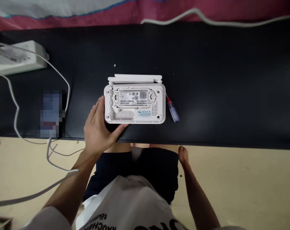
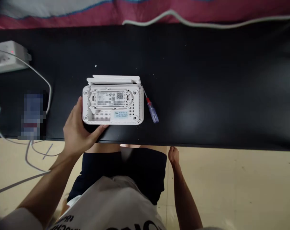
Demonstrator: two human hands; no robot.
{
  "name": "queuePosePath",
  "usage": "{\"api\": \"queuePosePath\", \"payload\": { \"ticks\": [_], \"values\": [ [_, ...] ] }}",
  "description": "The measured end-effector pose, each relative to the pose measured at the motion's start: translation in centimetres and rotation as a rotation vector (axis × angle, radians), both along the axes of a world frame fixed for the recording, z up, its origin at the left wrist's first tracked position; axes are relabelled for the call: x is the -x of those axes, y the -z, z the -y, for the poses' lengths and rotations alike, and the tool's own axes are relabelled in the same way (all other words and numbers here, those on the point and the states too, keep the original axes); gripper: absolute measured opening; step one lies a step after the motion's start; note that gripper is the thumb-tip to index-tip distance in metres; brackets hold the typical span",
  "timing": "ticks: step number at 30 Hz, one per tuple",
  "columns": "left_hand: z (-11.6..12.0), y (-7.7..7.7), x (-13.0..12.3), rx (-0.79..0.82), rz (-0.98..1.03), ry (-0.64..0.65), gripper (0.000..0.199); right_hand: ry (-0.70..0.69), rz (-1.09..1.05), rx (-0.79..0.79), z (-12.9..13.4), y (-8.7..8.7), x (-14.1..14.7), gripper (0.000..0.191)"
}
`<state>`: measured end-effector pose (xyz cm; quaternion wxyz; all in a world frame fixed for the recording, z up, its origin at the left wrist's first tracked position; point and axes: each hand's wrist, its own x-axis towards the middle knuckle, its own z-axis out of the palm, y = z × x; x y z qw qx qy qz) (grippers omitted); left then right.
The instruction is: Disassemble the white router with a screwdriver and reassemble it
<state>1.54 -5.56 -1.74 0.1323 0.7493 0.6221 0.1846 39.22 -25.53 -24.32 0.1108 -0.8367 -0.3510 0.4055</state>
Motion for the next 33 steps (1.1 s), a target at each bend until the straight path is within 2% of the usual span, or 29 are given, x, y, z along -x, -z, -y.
{"api": "queuePosePath", "payload": {
  "ticks": [2,4,9,12,15,18,22,27,33],
  "values": [
    [-0.1,0.1,-0.2,-0.016,0.019,-0.003,0.113,0.033,-0.010,-0.031,0.6,-2.1,-0.7,0.029],
    [-0.1,0.2,-0.4,-0.038,0.031,-0.003,0.110,0.047,-0.039,-0.100,1.2,-4.8,-1.0,0.040],
    [-0.1,0.6,-0.4,-0.094,0.072,0.017,0.107,-0.013,-0.144,-0.263,0.9,-12.5,0.1,0.040],
    [-0.1,0.8,-0.3,-0.120,0.104,0.035,0.104,-0.115,-0.285,-0.288,-1.1,-17.3,1.9,0.046],
    [0.0,0.8,-0.1,-0.134,0.122,0.058,0.092,-0.211,-0.369,-0.311,-3.9,-21.9,4.2,0.047],
    [0.1,0.7,0.0,-0.144,0.121,0.078,0.081,-0.241,-0.372,-0.293,-7.2,-25.4,6.1,0.048],
    [0.1,0.6,0.1,-0.138,0.118,0.087,0.074,-0.271,-0.357,-0.312,-12.4,-27.7,7.8,0.055],
    [0.1,0.5,0.2,-0.128,0.119,0.091,0.073,-0.221,-0.551,-0.168,-18.3,-27.9,8.9,0.054],
    [0.2,0.3,0.2,-0.117,0.110,0.096,0.073,-0.260,-0.580,-0.091,-20.8,-28.2,8.8,0.055]
  ]
}}
